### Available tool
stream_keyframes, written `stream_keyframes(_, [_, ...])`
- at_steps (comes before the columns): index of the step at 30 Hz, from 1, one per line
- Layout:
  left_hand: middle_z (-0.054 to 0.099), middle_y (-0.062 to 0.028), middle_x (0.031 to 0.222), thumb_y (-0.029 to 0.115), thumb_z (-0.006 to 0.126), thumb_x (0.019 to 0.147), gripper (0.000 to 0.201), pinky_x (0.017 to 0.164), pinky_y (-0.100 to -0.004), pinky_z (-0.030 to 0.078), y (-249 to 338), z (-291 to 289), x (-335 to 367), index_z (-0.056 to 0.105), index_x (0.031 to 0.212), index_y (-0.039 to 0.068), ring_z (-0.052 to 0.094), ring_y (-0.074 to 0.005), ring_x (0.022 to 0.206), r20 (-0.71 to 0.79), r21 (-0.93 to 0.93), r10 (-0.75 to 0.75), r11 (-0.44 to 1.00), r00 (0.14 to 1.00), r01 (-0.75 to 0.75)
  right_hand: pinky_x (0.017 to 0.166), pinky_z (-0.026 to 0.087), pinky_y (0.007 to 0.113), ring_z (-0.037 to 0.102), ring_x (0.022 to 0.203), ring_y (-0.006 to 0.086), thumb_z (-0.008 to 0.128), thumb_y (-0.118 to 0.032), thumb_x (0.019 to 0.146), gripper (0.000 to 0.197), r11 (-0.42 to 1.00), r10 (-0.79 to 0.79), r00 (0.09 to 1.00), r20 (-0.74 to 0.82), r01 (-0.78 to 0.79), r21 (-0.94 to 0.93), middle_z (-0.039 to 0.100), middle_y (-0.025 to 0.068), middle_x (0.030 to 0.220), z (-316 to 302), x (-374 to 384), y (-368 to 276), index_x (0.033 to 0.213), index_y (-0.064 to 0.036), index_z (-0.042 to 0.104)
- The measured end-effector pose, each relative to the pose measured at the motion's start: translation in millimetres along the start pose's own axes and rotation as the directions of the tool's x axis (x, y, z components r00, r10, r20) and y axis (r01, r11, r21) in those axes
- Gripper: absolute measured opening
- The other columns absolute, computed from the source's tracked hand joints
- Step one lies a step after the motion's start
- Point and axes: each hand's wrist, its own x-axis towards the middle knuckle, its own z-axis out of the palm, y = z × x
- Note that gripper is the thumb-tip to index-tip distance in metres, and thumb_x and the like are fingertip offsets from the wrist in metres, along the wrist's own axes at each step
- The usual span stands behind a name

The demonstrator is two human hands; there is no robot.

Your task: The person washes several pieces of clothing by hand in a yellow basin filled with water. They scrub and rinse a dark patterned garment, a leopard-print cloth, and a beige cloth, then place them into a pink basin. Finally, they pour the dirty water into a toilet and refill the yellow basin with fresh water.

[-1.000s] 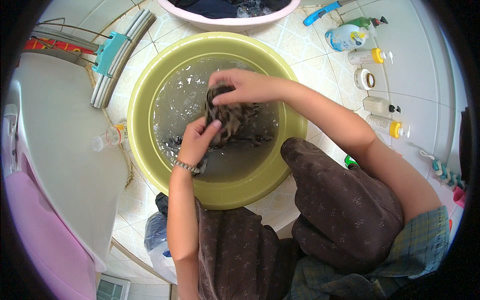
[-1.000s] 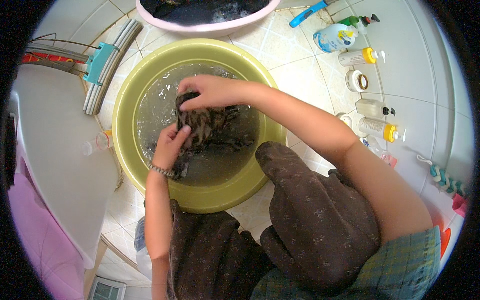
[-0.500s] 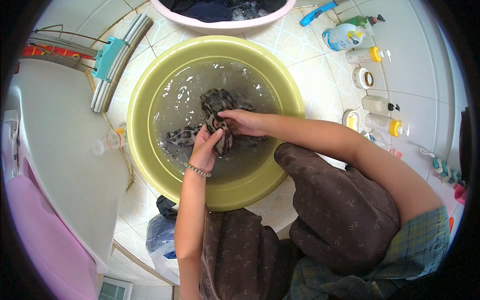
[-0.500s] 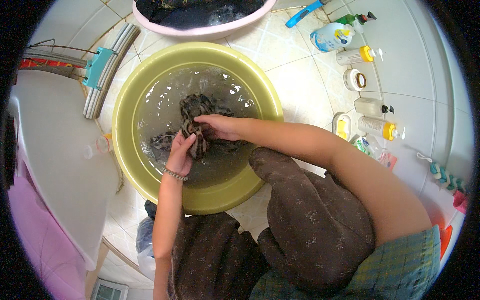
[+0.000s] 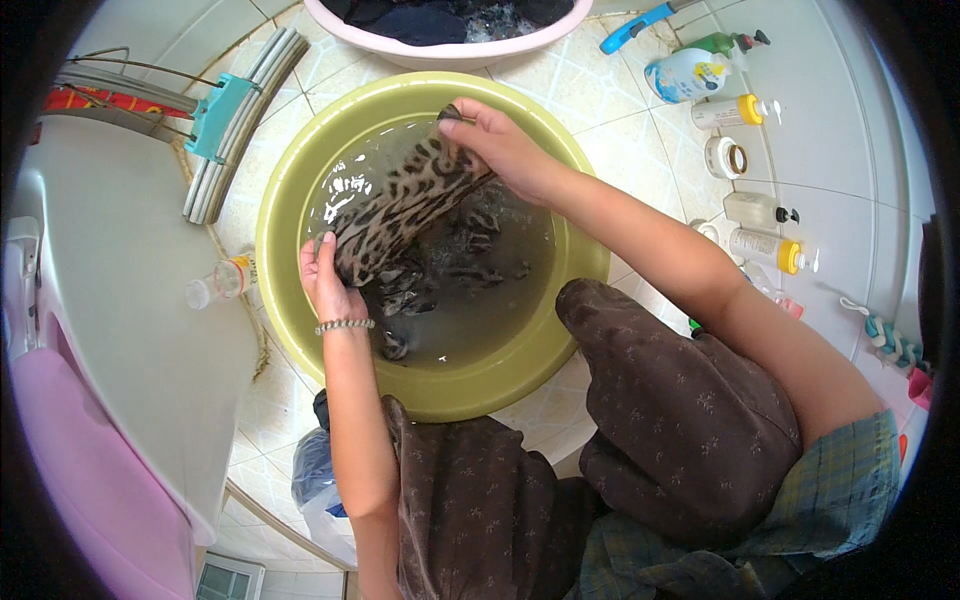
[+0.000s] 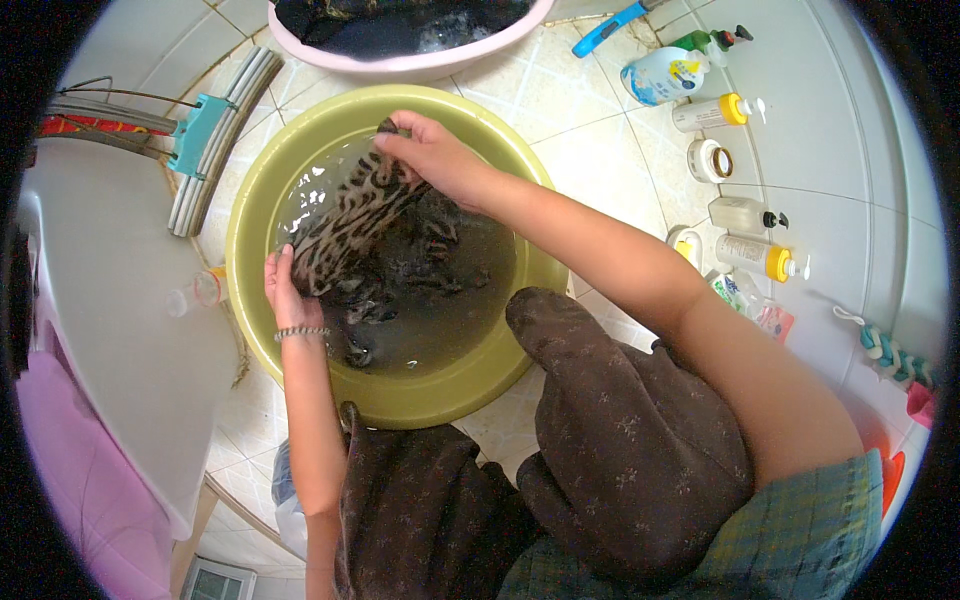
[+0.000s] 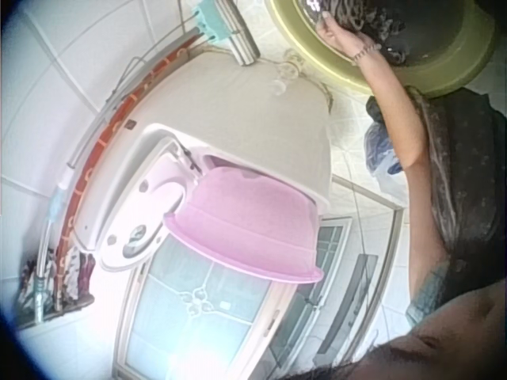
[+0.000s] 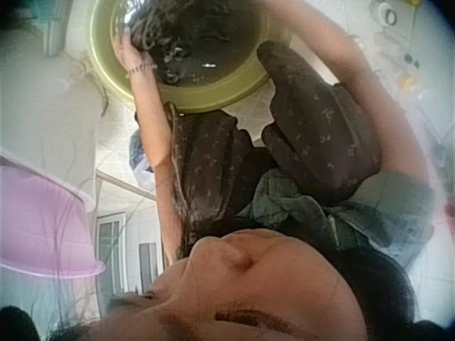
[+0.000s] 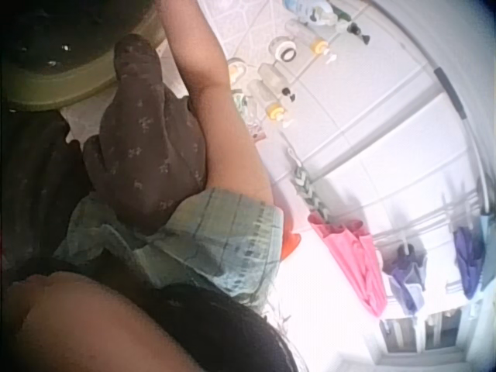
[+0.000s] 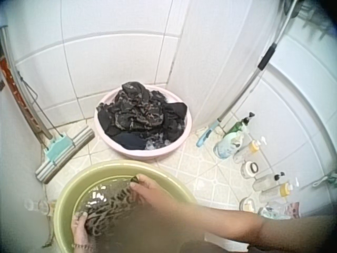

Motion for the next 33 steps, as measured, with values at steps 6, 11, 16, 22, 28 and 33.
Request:
stream_keyframes(6, [0.057, -0.0066, 0.096, 0.015, 0.069, 0.078, 0.033, 0.083, -0.0293, 0.043, -64.7, -9.1, 5.9, 0.050, 0.102, 0.004, 0.053, -0.0166, 0.091, 0.406, 0.800, -0.016, 0.490, 0.914, -0.346, 0.073, 0.045, 0.048, 0.057, 0.088, 0.0409, 0.061, -0.017, 0.078, 0.043, 0.543, 0.236, 0.943, 0.236, 0.074, -0.836, 0.059, 0.0217, 0.086, -4.6, -8.3, 74.5, 0.110, -0.0034, 0.036])
stream_keyframes(11, [0.059, -0.0165, 0.097, 0.021, 0.067, 0.078, 0.040, 0.084, -0.0326, 0.043, -81.5, -19.2, 19.1, 0.048, 0.106, -0.001, 0.056, -0.0278, 0.092, 0.184, 0.874, 0.251, 0.400, 0.950, -0.275, 0.070, 0.047, 0.050, 0.059, 0.080, 0.0394, 0.058, -0.016, 0.077, 0.028, 0.226, 0.049, 0.998, 0.028, 0.016, -0.974, 0.060, 0.0224, 0.079, -10.1, -9.0, 94.3, 0.102, -0.0039, 0.050])
stream_keyframes(16, [0.061, -0.0226, 0.097, 0.019, 0.066, 0.076, 0.039, 0.082, -0.0374, 0.044, -73.1, -22.7, 24.6, 0.053, 0.106, -0.004, 0.059, -0.0360, 0.092, 0.323, 0.880, -0.151, 0.412, 0.934, -0.238, 0.071, 0.047, 0.048, 0.059, 0.079, 0.0390, 0.058, -0.022, 0.079, 0.029, 0.414, 0.091, 0.983, 0.161, 0.109, -0.904, 0.061, 0.0218, 0.084, -14.7, -22.4, 87.1, 0.099, -0.0012, 0.054])
stream_keyframes(22, [0.060, -0.0086, 0.068, 0.030, 0.061, 0.083, 0.034, 0.058, -0.0278, 0.042, -29.7, -9.0, -2.5, 0.059, 0.090, -0.003, 0.051, -0.0148, 0.060, 0.394, 0.914, -0.275, 0.213, 0.877, -0.345, 0.063, 0.046, 0.034, 0.055, 0.060, 0.0243, 0.057, -0.034, 0.085, 0.033, 0.677, 0.506, 0.853, 0.128, -0.301, -0.671, 0.058, 0.0120, 0.062, -27.6, -19.1, 86.1, 0.093, -0.0013, 0.058])
stream_keyframes(28, [0.063, 0.0012, 0.076, 0.015, 0.054, 0.089, 0.016, 0.056, -0.0190, 0.041, -2.9, -34.4, 0.7, 0.062, 0.097, 0.004, 0.052, -0.0047, 0.062, 0.132, 0.443, -0.086, 0.896, 0.988, 0.019, 0.075, 0.045, 0.025, 0.053, 0.084, 0.0100, 0.054, -0.029, 0.087, 0.029, 0.863, 0.395, 0.918, 0.011, -0.375, 0.339, 0.058, 0.0027, 0.095, -26.5, -23.3, 22.8, 0.106, -0.0069, 0.054])
stream_keyframes(33, [0.055, -0.0066, 0.112, 0.007, 0.051, 0.089, 0.042, 0.083, -0.0266, 0.045, 47.7, 8.5, -27.0, 0.038, 0.128, 0.002, 0.055, -0.0130, 0.096, 0.213, 0.224, 0.127, 0.959, 0.969, -0.174, 0.099, 0.034, 0.034, 0.048, 0.111, 0.0193, 0.062, -0.023, 0.082, 0.068, 0.972, 0.235, 0.970, -0.068, -0.236, -0.015, 0.049, 0.0126, 0.122, -14.8, -31.9, -40.0, 0.135, -0.0029, 0.025])
